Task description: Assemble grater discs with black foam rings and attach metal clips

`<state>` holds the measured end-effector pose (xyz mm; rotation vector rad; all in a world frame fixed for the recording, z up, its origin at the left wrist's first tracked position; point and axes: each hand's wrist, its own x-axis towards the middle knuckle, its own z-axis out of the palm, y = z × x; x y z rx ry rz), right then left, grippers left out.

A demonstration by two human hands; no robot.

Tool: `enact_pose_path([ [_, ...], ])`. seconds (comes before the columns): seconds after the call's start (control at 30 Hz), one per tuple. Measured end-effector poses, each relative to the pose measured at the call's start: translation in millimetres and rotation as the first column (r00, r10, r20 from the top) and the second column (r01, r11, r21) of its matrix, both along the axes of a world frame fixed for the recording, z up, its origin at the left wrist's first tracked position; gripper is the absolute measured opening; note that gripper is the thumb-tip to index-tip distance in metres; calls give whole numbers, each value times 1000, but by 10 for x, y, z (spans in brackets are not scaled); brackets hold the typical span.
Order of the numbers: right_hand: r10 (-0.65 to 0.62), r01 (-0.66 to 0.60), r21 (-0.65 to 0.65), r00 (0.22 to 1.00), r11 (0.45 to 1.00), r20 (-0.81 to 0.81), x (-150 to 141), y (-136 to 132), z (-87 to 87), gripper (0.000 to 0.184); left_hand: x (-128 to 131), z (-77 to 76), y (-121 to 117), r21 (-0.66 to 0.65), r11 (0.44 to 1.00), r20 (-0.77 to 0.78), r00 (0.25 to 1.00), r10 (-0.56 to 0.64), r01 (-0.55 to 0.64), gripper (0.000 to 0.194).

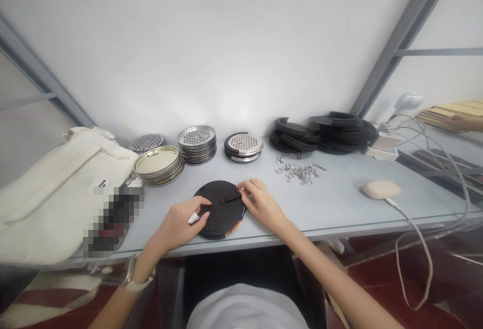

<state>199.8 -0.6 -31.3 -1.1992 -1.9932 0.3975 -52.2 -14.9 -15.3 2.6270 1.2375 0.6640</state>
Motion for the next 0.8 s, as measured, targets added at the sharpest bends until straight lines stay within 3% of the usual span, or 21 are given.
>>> enact_pose_path([
  [0.2, 74, -75, -62, 997, 995, -24, 4, -33, 9, 22, -5, -25, 8, 39, 999, -24, 1000, -15, 16, 18],
  [0.63, 105, -115, -184, 992, 976, -65, 42, -50, 22, 22, -2, -12, 3, 11, 1000, 0, 1000, -6, 6, 18],
  [0.8, 92, -96, -174, 995, 980, -31, 9, -63, 17, 20, -6, -26, 6, 28, 1000, 4, 1000, -4, 4, 19],
])
